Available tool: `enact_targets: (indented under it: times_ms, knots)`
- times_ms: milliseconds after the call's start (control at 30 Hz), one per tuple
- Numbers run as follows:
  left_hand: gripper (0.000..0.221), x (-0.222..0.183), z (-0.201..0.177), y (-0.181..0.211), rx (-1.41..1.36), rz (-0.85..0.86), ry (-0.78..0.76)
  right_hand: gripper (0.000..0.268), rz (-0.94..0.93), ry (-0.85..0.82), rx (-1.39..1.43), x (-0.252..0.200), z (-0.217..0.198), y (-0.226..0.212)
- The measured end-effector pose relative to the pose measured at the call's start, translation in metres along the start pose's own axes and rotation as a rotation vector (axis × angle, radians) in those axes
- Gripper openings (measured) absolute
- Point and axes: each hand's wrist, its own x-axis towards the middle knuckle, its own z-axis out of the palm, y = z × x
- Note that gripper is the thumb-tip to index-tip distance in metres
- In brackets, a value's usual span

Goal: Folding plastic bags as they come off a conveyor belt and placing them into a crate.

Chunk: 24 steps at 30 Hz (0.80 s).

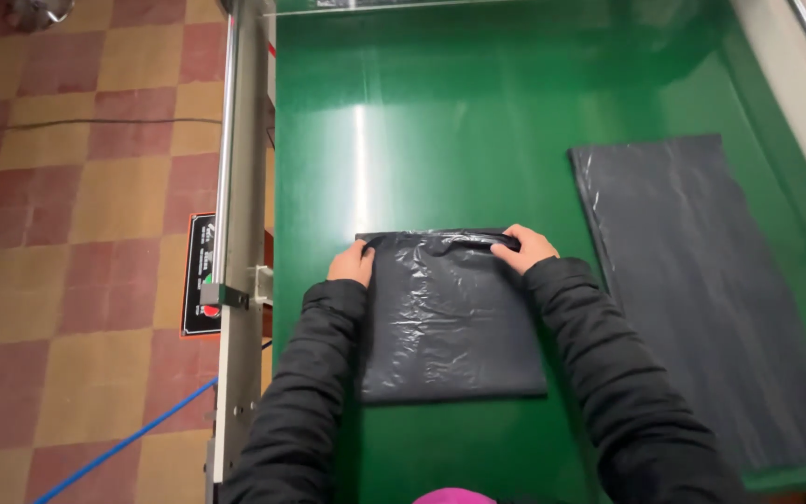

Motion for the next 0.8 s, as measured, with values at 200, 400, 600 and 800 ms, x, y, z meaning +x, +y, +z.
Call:
enact_targets:
  times_ms: [200,400,600,800]
  knots:
    - [0.033,-0.001,-0.019,0.027,0.128,-0.026,-0.018,0.038,-0.265,0.206,-0.361,0.006,0.002,-0.02]
    - [0.038,-0.087,-0.086,0.132,0.447,0.125,0.214,0.038,0.141,-0.08,-0.478,0.031,0.013,-0.028]
    - [0.092,-0.121,-0.024,0.049,-1.227,-0.587,-0.597,0.024,-0.361,0.278,-0.29,-0.028,-0.005,-0.078]
    - [0.107,-0.159,-0.073,0.053,-1.6,-0.934,-0.348,0.027,-0.614,0.194,-0.215,-0.187,-0.03,-0.107]
